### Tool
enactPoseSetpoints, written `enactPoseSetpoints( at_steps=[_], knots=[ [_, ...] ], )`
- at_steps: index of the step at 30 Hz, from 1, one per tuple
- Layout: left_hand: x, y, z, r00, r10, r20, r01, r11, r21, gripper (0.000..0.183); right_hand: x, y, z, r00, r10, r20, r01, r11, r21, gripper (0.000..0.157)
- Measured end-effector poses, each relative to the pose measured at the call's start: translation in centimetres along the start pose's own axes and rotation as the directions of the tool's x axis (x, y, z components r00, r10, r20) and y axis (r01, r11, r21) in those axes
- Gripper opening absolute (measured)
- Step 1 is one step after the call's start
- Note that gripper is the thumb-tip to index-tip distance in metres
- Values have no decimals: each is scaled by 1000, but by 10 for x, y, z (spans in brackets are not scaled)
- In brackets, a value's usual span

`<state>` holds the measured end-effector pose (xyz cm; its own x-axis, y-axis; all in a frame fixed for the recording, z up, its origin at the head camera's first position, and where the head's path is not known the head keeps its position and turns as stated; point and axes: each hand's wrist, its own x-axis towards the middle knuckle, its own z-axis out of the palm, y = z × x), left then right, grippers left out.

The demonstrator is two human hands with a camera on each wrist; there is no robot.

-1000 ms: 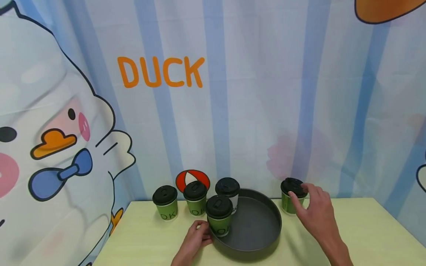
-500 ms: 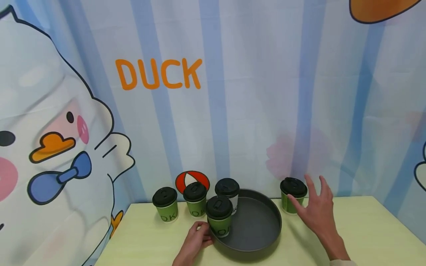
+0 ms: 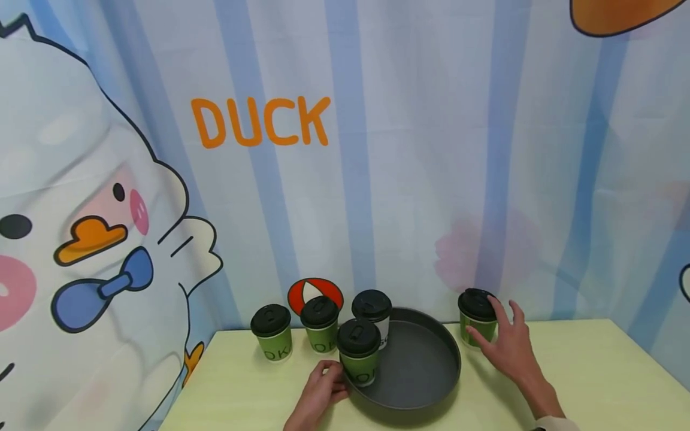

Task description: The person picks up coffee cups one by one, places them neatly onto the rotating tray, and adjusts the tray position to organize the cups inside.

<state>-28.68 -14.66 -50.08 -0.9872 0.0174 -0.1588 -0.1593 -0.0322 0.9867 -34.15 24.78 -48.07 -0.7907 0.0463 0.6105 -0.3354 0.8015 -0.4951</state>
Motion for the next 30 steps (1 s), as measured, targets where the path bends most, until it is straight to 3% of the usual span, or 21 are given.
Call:
enactPoseSetpoints(
  at_steps=[4, 11, 21, 30],
  knots=[
    [1, 3, 1, 1000, 7, -2, -7, 1000, -1, 35, 2, 2, 4, 1000, 22, 14, -23, 1000, 19, 85],
    [-2, 4, 1, 1000, 18, -5, -18, 1000, -10, 34, 1, 4, 13, 997, 29, -70, -23, 996, 85, 90],
    [-5, 0, 1, 1000, 20, 24, -20, 1000, -18, 34, -6, 2, 19, 978, 120, -169, -92, 982, 165, 77],
    [-4, 2, 1, 1000, 12, 10, -12, 1000, -25, 34, -6, 3, 20, 979, 86, -186, -55, 985, 165, 77]
  ],
)
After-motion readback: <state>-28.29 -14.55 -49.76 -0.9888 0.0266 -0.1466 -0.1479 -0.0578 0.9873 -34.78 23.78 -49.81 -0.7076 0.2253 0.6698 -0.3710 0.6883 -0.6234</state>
